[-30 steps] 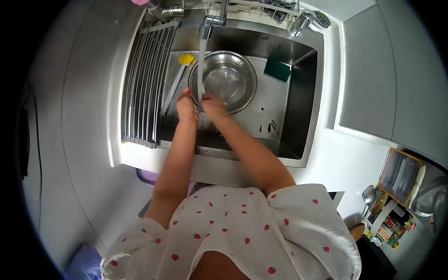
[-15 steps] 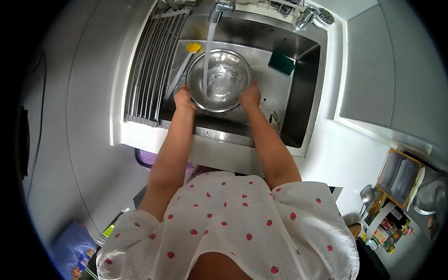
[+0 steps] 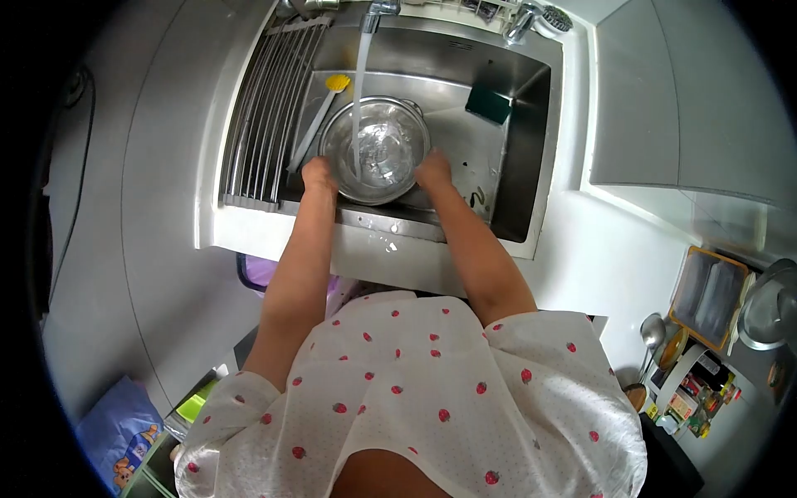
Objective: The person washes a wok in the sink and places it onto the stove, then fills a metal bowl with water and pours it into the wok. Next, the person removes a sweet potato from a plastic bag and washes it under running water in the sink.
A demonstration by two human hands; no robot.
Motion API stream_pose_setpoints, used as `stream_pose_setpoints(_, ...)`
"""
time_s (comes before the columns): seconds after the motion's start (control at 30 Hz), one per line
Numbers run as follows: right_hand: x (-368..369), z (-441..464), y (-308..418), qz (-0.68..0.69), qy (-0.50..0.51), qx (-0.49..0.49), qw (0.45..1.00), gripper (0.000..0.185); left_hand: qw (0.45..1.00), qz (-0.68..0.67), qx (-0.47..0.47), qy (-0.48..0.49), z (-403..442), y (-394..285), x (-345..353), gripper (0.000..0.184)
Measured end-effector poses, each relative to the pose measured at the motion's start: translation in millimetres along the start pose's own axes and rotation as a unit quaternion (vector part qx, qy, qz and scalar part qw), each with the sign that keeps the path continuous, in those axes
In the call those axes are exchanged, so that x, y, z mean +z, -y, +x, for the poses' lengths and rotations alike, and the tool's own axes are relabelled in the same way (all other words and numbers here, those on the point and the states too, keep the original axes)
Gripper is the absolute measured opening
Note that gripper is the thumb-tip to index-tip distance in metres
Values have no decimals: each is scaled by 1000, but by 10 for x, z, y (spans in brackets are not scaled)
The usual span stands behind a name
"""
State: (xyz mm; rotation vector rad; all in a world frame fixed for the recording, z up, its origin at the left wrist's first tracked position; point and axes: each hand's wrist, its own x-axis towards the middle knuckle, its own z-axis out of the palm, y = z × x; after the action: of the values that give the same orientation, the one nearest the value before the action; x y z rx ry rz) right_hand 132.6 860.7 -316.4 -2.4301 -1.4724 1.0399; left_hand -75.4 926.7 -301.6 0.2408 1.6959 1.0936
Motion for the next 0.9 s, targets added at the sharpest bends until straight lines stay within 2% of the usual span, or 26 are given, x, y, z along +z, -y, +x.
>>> stream_pose_setpoints(0.07,-46,-40,6,3,17,3,1000,45,999,24,22,-17,-26,14,11,29)
stream_pose_setpoints(0.17,-12,-37,-59,81,120,11,989,47,999,31,-9,-30,-83,14,22,31)
stream_pose_setpoints(0.2,235,100,-210,-22,35,-55,998,45,999,40,-27,-17,1,47,-3,34)
stream_pose_setpoints(0.27,353,161,-266,-125,-51,-121,984,45,998,49,-45,-4,105,83,-27,37)
stream_pose_setpoints(0.33,229,56,-123,6,-37,-2,999,43,996,68,-63,-5,141,96,-48,40)
stream_pose_setpoints(0.37,121,-3,-64,6,-37,-3,999,43,996,68,-62,-6,149,98,-49,40)
stream_pose_setpoints(0.43,-116,-139,63,103,68,70,990,46,995,68,-69,-16,146,100,-44,42)
stream_pose_setpoints(0.57,-26,-61,3,129,60,44,989,45,996,55,-69,-23,135,88,-30,41)
stream_pose_setpoints(0.67,-81,-143,49,64,4,1,998,44,996,43,-72,-4,-49,-12,-26,41)
stream_pose_setpoints(0.77,-95,-136,55,98,37,16,994,44,995,43,-85,5,-49,-20,-27,40)
stream_pose_setpoints(0.9,-48,-118,110,108,-19,58,992,49,997,64,-40,-17,264,217,-19,41)
